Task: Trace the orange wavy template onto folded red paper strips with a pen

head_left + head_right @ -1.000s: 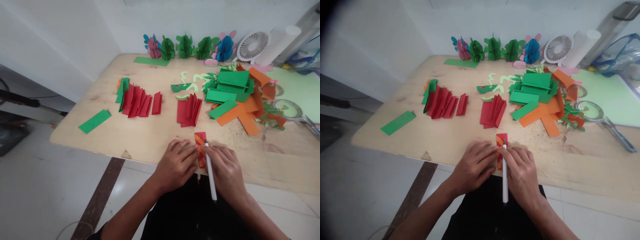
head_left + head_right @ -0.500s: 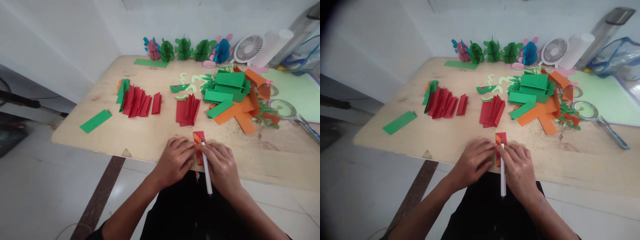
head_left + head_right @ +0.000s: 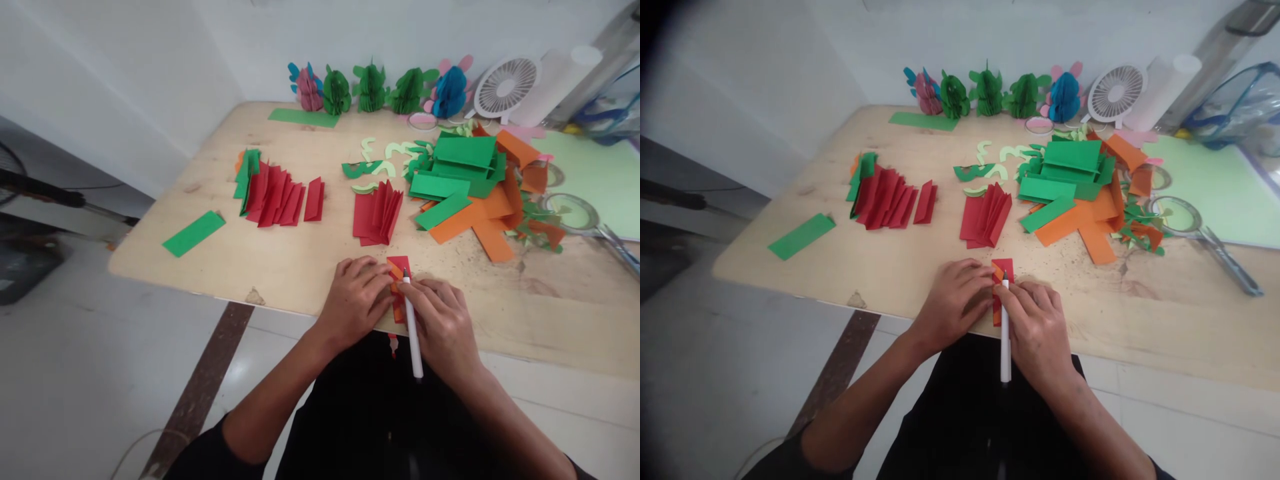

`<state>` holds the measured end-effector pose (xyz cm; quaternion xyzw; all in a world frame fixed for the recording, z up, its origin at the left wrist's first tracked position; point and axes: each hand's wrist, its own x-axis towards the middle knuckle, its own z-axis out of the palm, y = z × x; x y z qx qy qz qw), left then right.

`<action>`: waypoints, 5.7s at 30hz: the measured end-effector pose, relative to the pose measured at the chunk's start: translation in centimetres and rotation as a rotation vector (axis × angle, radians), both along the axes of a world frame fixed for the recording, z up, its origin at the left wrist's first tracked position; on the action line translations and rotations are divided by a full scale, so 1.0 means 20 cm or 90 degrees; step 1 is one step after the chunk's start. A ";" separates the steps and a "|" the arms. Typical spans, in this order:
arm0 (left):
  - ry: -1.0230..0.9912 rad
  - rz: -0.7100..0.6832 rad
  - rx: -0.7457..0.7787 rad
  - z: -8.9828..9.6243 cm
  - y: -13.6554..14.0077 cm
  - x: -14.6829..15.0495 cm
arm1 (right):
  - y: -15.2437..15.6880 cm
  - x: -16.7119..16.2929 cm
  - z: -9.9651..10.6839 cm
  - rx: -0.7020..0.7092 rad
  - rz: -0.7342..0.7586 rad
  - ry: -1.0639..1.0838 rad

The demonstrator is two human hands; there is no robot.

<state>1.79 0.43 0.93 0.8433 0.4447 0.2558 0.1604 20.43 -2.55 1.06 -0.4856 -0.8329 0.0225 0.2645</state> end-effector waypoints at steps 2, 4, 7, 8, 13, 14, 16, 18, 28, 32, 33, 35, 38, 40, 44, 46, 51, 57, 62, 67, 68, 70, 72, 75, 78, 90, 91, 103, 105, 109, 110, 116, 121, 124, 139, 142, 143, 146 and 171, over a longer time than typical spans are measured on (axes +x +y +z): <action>0.004 -0.002 -0.003 0.00 0.00 0.00 | 0.00 0.00 0.00 0.011 0.001 -0.002; 0.011 -0.005 -0.012 0.01 0.00 0.00 | 0.01 0.00 0.01 0.016 0.003 -0.007; 0.023 -0.005 -0.030 0.01 -0.01 0.00 | 0.01 0.00 0.01 0.016 0.000 -0.009; 0.027 -0.005 -0.033 0.01 -0.01 0.00 | 0.01 0.00 0.01 0.014 0.000 -0.010; 0.033 0.003 -0.024 0.00 -0.02 0.00 | 0.01 0.01 0.00 0.012 0.002 -0.008; 0.035 0.005 -0.024 0.00 -0.02 0.00 | 0.01 0.00 0.00 0.012 0.002 -0.008; 0.040 0.011 -0.023 -0.01 -0.03 0.01 | 0.01 0.00 0.00 0.013 -0.001 -0.005; 0.043 0.017 -0.023 -0.01 -0.03 0.01 | 0.01 0.00 0.00 0.013 -0.005 -0.004; 0.050 0.018 -0.018 -0.02 -0.03 0.01 | 0.01 0.01 0.00 -0.004 -0.004 0.014; 0.049 0.020 -0.018 -0.03 -0.03 0.01 | 0.01 0.01 0.00 -0.006 -0.001 0.019; 0.049 0.021 -0.017 -0.03 -0.03 0.01 | 0.01 0.01 0.00 -0.008 -0.003 0.020; 0.048 0.021 -0.015 -0.03 -0.03 0.01 | 0.01 0.01 0.00 -0.011 -0.005 0.018; 0.051 0.015 -0.014 -0.03 -0.03 0.00 | 0.01 0.01 0.00 -0.010 -0.006 0.013; 0.058 0.010 -0.009 -0.03 -0.03 0.00 | 0.01 0.01 0.00 -0.009 -0.003 0.013; 0.069 0.007 0.007 -0.04 -0.03 0.01 | 0.01 0.01 0.00 -0.009 -0.002 0.008; 0.069 0.004 0.009 -0.04 -0.03 0.01 | 0.00 0.01 0.01 -0.015 -0.003 0.013; 0.060 0.007 0.003 -0.03 -0.03 0.01 | -0.03 0.05 0.01 -0.023 -0.014 0.060; 0.053 0.007 0.007 -0.04 -0.03 0.00 | -0.06 0.07 0.00 -0.006 -0.020 0.080; 0.044 0.004 0.009 -0.04 -0.03 0.01 | -0.05 0.06 0.01 -0.007 -0.040 0.077; 0.049 0.006 0.003 -0.04 -0.03 0.00 | -0.05 0.06 0.01 0.005 -0.045 0.073; 0.049 0.006 0.004 -0.04 -0.03 0.00 | -0.05 0.06 0.01 0.005 -0.045 0.072; 0.048 0.005 0.009 -0.04 -0.03 0.00 | -0.05 0.06 0.01 0.004 -0.044 0.072; 0.048 0.004 0.011 -0.04 -0.03 0.00 | -0.05 0.06 0.01 0.003 -0.042 0.070; 0.051 0.007 0.006 -0.04 -0.03 0.00 | -0.05 0.06 0.00 0.011 -0.038 0.062; 0.054 0.007 0.004 -0.03 -0.03 0.00 | -0.05 0.06 0.00 0.019 -0.033 0.057; 0.063 0.004 0.006 -0.03 -0.03 0.00 | -0.05 0.06 -0.01 0.023 -0.026 0.057; 0.063 0.004 0.007 -0.03 -0.03 0.00 | -0.05 0.06 -0.01 0.022 -0.027 0.056; 0.071 0.004 -0.001 -0.02 -0.03 0.01 | -0.05 0.06 -0.01 0.030 -0.028 0.050; 0.068 0.003 -0.001 -0.02 -0.03 0.01 | -0.05 0.06 -0.01 0.034 -0.025 0.047; 0.065 0.002 -0.004 -0.02 -0.03 0.01 | -0.05 0.06 -0.01 0.035 -0.025 0.046; 0.066 0.002 -0.005 -0.02 -0.03 0.01 | -0.05 0.06 -0.01 0.036 -0.024 0.047; 0.066 0.002 -0.009 -0.02 -0.02 0.01 | -0.05 0.07 -0.02 0.032 -0.021 0.050; 0.064 0.003 -0.017 -0.01 -0.03 0.00 | -0.05 0.06 -0.01 0.033 -0.022 0.050; 0.066 0.004 -0.019 -0.01 -0.03 0.00 | -0.05 0.06 -0.01 0.041 -0.017 0.041; 0.068 0.001 -0.006 -0.03 -0.02 0.00 | -0.05 0.07 -0.01 0.038 -0.018 0.045; 0.071 0.002 -0.010 -0.03 -0.02 0.00 | -0.05 0.06 0.00 0.029 -0.025 0.059; 0.071 0.002 -0.012 -0.03 -0.02 0.00 | -0.05 0.06 0.00 0.029 -0.027 0.067; 0.062 0.000 -0.012 -0.04 -0.02 0.00 | -0.06 0.06 0.01 0.038 -0.017 0.079; 0.039 -0.005 0.000 0.02 -0.05 0.00 | -0.07 0.05 -0.02 0.060 0.004 0.046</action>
